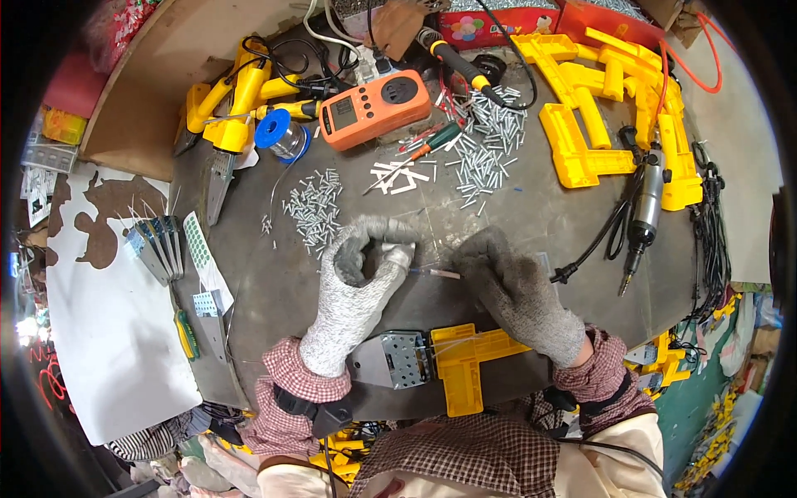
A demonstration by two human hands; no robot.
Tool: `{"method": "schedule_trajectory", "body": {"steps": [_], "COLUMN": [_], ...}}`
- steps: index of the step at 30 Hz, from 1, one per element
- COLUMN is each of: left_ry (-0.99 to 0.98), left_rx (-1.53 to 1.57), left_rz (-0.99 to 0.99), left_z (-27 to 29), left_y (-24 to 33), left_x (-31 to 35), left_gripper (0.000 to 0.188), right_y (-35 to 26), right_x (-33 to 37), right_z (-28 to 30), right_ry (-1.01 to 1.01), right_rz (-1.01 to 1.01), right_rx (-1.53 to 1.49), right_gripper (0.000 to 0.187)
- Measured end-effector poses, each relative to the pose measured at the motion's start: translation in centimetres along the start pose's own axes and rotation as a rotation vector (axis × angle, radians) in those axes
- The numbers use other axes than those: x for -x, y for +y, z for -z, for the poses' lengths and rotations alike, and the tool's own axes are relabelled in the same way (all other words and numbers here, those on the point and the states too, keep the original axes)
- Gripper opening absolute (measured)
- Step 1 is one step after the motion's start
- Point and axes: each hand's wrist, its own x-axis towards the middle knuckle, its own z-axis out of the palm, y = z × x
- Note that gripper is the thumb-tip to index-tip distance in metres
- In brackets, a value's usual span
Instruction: Assembling and soldering electronic components into plastic housings using various hand tools.
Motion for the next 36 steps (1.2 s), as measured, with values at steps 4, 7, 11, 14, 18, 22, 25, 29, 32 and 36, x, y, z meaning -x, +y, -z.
{"method": "schedule_trajectory", "body": {"steps": [4,7,11,14,18,22,25,29,32,36], "left_ry": [-0.042,-0.05,-0.096,-0.102,-0.088,-0.039,-0.088,-0.088,-0.052,-0.124], "left_rx": [0.08,0.184,0.192,0.175,0.057,-0.081,-0.061,-0.132,0.011,-0.167], "left_rz": [0.143,0.197,0.178,0.161,0.097,0.001,-0.055,-0.036,0.013,-0.103], "left_z": [0.5,0.7,0.7,0.7,0.7,-0.3,-0.3,-0.5,-0.5,-1.0], "left_y": [-0.7,-1.0,-0.8,-0.6,-0.7,0.4,-1.0,-1.5,-1.5,-0.8], "left_x": [0.9,1.0,1.1,1.2,1.3,1.4,1.4,1.8,1.3,1.4], "left_gripper": [0.025,0.026,0.024,0.023,0.021,0.016,0.018,0.019,0.02,0.018], "right_y": [-0.6,-1.5,-1.6,-1.4,-1.2,-0.8,0.0,-0.3,-1.2,-0.1], "right_x": [-0.2,-0.3,-0.2,-0.2,-0.2,0.0,-0.1,-0.3,-0.3,-0.4], "right_z": [-0.2,-0.2,0.0,-0.2,-0.4,-0.2,-0.1,-0.1,0.4,0.3], "right_ry": [-0.001,-0.018,-0.05,-0.054,-0.064,-0.086,-0.1,0.008,-0.115,-0.132], "right_rz": [0.052,0.042,-0.068,-0.072,-0.056,-0.063,-0.043,0.057,-0.034,0.105], "right_rx": [0.107,0.051,0.08,0.074,0.054,0.084,0.112,0.103,-0.007,0.059], "right_gripper": [0.019,0.017,0.016,0.017,0.017,0.015,0.014,0.016,0.022,0.029]}}
